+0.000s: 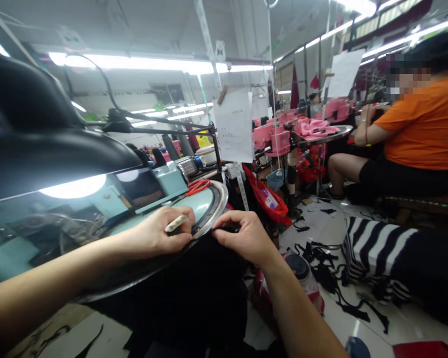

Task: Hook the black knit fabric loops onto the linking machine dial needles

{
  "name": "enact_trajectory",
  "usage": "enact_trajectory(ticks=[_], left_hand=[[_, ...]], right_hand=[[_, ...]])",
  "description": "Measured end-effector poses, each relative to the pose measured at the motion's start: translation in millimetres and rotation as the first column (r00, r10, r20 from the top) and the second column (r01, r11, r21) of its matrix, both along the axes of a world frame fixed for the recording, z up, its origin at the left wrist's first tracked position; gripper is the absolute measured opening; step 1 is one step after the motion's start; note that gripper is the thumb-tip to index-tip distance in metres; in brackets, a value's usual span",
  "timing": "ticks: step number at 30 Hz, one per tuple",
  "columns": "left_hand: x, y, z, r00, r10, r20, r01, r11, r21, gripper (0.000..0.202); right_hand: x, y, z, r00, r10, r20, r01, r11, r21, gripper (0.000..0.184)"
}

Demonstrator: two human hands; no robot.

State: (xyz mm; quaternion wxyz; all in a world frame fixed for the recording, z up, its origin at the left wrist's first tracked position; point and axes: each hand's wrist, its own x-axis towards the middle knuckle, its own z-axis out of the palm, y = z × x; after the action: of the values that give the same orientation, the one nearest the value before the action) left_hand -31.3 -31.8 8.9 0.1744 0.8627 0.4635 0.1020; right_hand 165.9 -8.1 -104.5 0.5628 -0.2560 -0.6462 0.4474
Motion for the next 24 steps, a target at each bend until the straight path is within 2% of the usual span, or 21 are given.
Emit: enact_trajectory(ticks=[3,4,5,6,7,8,9,10,11,12,13,14,16,18,19,20,21,22,24], left_hand=[[4,1,-0.4,0.999,0.041,-0.004,-0.04,0.998,0.04,0.017],[6,0,-1.7,0.997,0.071,-0.006,-0.071,0.996,0.062,0.018],[7,-1,-3.8,0.995,0.102,-0.005,-0.101,0.992,0.08,0.018],[8,-1,-6.8,0.992,0.127,-0.003,-0.126,0.988,0.089,0.017],[9,-1,-10.4,0.99,0.142,0.007,-0.142,0.985,0.095,0.017],[9,0,-14.2,0.989,0.148,0.024,-0.15,0.984,0.1,0.017],[9,2,-17.7,0.988,0.15,0.047,-0.154,0.982,0.106,0.019],[9,5,-20.2,0.986,0.151,0.077,-0.159,0.981,0.115,0.021],[8,7,-21.1,0.983,0.149,0.111,-0.163,0.978,0.129,0.024],[7,9,-19.9,0.978,0.143,0.15,-0.166,0.974,0.152,0.027],[6,9,-16.6,0.973,0.133,0.191,-0.168,0.969,0.183,0.03],[3,6,-11.4,0.966,0.118,0.23,-0.169,0.961,0.217,0.031],[-7,-12,1.2,0.946,0.077,0.315,-0.18,0.932,0.315,0.032],[-28,-44,8.2,0.92,0.025,0.392,-0.205,0.882,0.424,0.029],[-42,-64,6.4,0.904,-0.01,0.427,-0.219,0.847,0.483,0.028],[-57,-85,-0.2,0.882,-0.033,0.471,-0.238,0.83,0.504,0.028],[-72,-106,-11.5,0.834,-0.016,0.551,-0.295,0.832,0.47,0.029],[-86,-126,-27.2,0.742,0.029,0.67,-0.384,0.838,0.389,0.033],[-107,-159,-67.1,0.485,0.192,0.853,-0.479,0.874,0.076,0.041]], right_hand=[[6,5,-2.7,0.995,-0.068,0.074,0.069,0.998,-0.013,0.014],[7,1,-4.1,0.982,-0.161,0.101,0.161,0.987,0.003,0.015],[6,-8,-5.5,0.945,-0.302,0.125,0.299,0.953,0.047,0.017],[2,-20,-6.8,0.874,-0.467,0.132,0.454,0.883,0.117,0.017],[-5,-36,-8.2,0.782,-0.613,0.114,0.587,0.785,0.198,0.016],[-15,-56,-10.0,0.698,-0.713,0.072,0.673,0.687,0.275,0.015],[-29,-78,-12.7,0.667,-0.744,0.035,0.696,0.639,0.328,0.015],[-45,-101,-16.7,0.703,-0.711,0.018,0.66,0.662,0.355,0.014],[-64,-123,-22.2,0.774,-0.632,0.029,0.582,0.73,0.359,0.013],[-85,-142,-29.3,0.844,-0.526,0.105,0.472,0.822,0.319,0.014],[-105,-156,-37.5,0.872,-0.432,0.232,0.372,0.891,0.26,0.019],[-122,-165,-46.0,0.848,-0.365,0.383,0.31,0.929,0.201,0.025],[-140,-168,-59.6,0.747,-0.299,0.594,0.316,0.946,0.078,0.025],[-132,-161,-61.9,0.68,-0.309,0.665,0.378,0.925,0.043,0.023],[-120,-158,-57.7,0.673,-0.327,0.663,0.397,0.917,0.05,0.023],[-106,-158,-50.6,0.687,-0.322,0.651,0.385,0.922,0.05,0.023],[-93,-159,-41.6,0.716,-0.275,0.641,0.337,0.941,0.027,0.024],[-81,-161,-31.9,0.747,-0.202,0.634,0.262,0.965,-0.002,0.025],[-66,-166,-14.3,0.748,-0.121,0.653,0.162,0.987,-0.003,0.021]])
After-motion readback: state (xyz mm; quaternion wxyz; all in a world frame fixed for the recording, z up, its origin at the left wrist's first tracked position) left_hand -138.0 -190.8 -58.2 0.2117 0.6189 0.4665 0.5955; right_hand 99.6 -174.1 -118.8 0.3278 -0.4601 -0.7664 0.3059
